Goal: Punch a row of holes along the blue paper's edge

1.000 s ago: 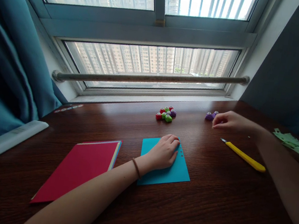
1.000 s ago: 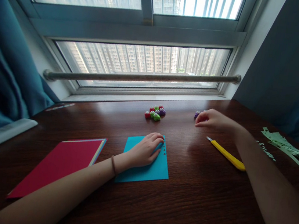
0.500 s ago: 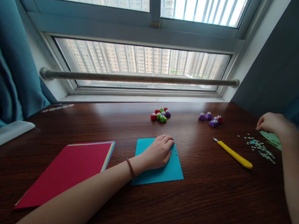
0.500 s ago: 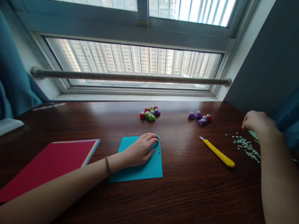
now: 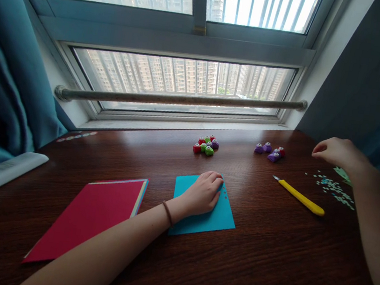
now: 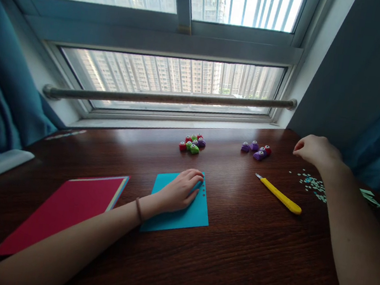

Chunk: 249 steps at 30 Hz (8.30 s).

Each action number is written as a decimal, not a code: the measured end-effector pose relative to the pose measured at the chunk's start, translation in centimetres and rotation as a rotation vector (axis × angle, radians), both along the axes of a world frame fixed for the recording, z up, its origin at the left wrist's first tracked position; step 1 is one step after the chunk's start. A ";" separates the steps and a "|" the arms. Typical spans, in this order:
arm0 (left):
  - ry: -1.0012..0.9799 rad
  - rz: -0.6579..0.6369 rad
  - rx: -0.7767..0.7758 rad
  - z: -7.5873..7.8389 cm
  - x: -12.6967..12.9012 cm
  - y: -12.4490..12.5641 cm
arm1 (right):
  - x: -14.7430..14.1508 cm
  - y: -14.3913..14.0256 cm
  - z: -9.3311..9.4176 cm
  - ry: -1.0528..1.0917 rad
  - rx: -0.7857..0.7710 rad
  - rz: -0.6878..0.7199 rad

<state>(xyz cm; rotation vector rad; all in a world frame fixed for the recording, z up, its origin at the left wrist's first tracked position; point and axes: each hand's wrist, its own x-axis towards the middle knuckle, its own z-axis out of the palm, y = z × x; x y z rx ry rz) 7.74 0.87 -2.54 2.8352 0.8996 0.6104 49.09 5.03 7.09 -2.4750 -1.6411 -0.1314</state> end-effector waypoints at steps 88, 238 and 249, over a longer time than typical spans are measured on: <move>-1.131 0.327 -0.690 0.7 -9.3 1.6 | -22.8 -6.0 -10.6 1.404 0.171 0.748; 0.126 0.091 -0.164 0.9 -7.4 -1.2 | -22.5 -5.9 -9.9 0.833 0.033 0.917; -0.033 0.077 -0.079 1.0 -7.5 -1.2 | -22.6 -6.1 -9.7 1.126 0.122 0.780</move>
